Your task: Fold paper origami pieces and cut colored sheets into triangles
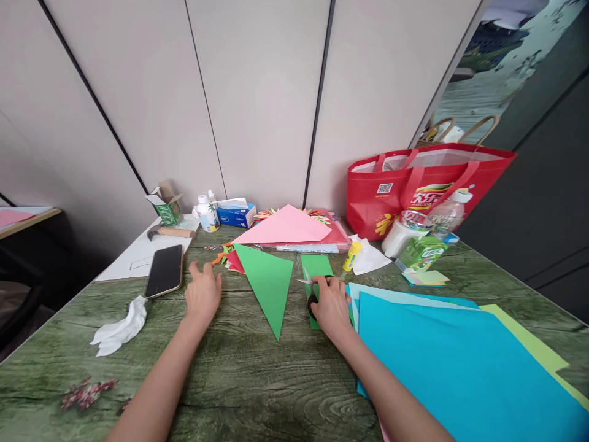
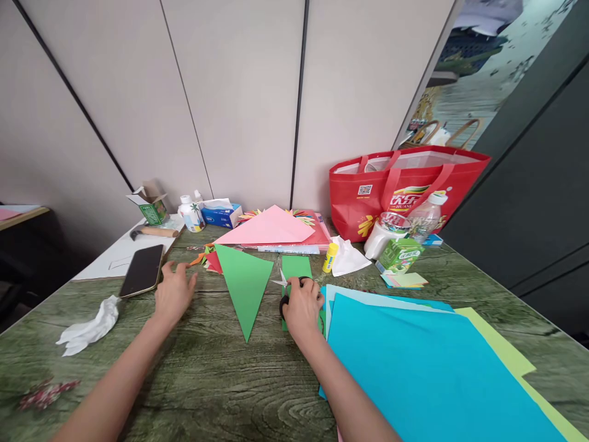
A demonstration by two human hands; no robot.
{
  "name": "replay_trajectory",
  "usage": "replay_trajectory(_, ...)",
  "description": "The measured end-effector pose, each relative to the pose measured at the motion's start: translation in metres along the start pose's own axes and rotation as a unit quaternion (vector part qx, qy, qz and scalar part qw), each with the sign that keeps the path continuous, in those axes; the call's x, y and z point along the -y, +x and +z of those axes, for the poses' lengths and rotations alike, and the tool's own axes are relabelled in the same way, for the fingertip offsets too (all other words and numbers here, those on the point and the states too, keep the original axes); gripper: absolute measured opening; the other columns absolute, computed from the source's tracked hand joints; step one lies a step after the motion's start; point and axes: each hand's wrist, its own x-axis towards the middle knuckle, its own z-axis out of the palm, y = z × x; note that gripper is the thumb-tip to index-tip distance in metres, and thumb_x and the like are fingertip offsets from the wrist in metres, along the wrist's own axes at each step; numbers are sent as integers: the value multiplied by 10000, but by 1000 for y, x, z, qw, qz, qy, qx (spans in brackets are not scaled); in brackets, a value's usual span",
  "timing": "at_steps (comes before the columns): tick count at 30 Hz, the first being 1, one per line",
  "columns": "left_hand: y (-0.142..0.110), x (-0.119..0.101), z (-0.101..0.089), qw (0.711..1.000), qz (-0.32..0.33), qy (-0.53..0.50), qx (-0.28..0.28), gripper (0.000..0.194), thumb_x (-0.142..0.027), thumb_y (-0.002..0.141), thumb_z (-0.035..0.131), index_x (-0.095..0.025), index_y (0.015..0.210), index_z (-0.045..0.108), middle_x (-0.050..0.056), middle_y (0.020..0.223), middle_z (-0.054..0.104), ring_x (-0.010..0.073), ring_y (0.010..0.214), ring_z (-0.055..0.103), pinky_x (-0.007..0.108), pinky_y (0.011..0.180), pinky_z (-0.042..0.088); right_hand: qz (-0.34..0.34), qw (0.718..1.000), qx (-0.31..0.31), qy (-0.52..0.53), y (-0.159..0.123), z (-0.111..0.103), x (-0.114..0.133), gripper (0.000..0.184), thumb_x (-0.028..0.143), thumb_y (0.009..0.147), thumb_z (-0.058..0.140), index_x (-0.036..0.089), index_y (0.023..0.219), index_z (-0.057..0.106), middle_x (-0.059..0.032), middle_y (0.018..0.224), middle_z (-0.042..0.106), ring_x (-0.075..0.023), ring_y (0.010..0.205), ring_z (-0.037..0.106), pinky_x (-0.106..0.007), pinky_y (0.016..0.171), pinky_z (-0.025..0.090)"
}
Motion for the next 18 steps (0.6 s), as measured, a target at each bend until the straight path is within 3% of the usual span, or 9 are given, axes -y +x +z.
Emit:
replay_trajectory(5,25,13,-8,997,-72,6,38,353,-364,828,406,-119,1072,481,218,1113,434,323,804,619,398,638,468,-18,999,42,-17,-2,-5,2,334,232,703,601,220,1033,551,-108,986,513,-285,985,444,-377,763,345)
replay_trajectory(8,35,18,-8,995,-82,8,52,335,-346,816,423,-128,1062,486,210,1103,445,333,834,611,408,647,471,-26,998,53,-37,-3,-7,3,338,231,685,620,206,1014,547,-114,985,506,-286,979,444,-347,723,362)
replay_trajectory(14,25,13,5,999,3,20,45,265,-216,816,390,-139,1049,491,206,1297,349,299,913,596,395,713,471,-22,997,47,-56,2,-15,4,367,6,633,519,142,973,548,-145,995,464,-274,955,449,-302,692,371)
replay_trajectory(18,15,2,16,996,46,15,71,297,-218,828,360,-155,1098,463,173,1247,422,274,865,610,372,681,473,-44,998,37,-28,5,-16,-1,393,-23,622,485,131,978,549,-133,968,455,-252,910,463,-309,758,364)
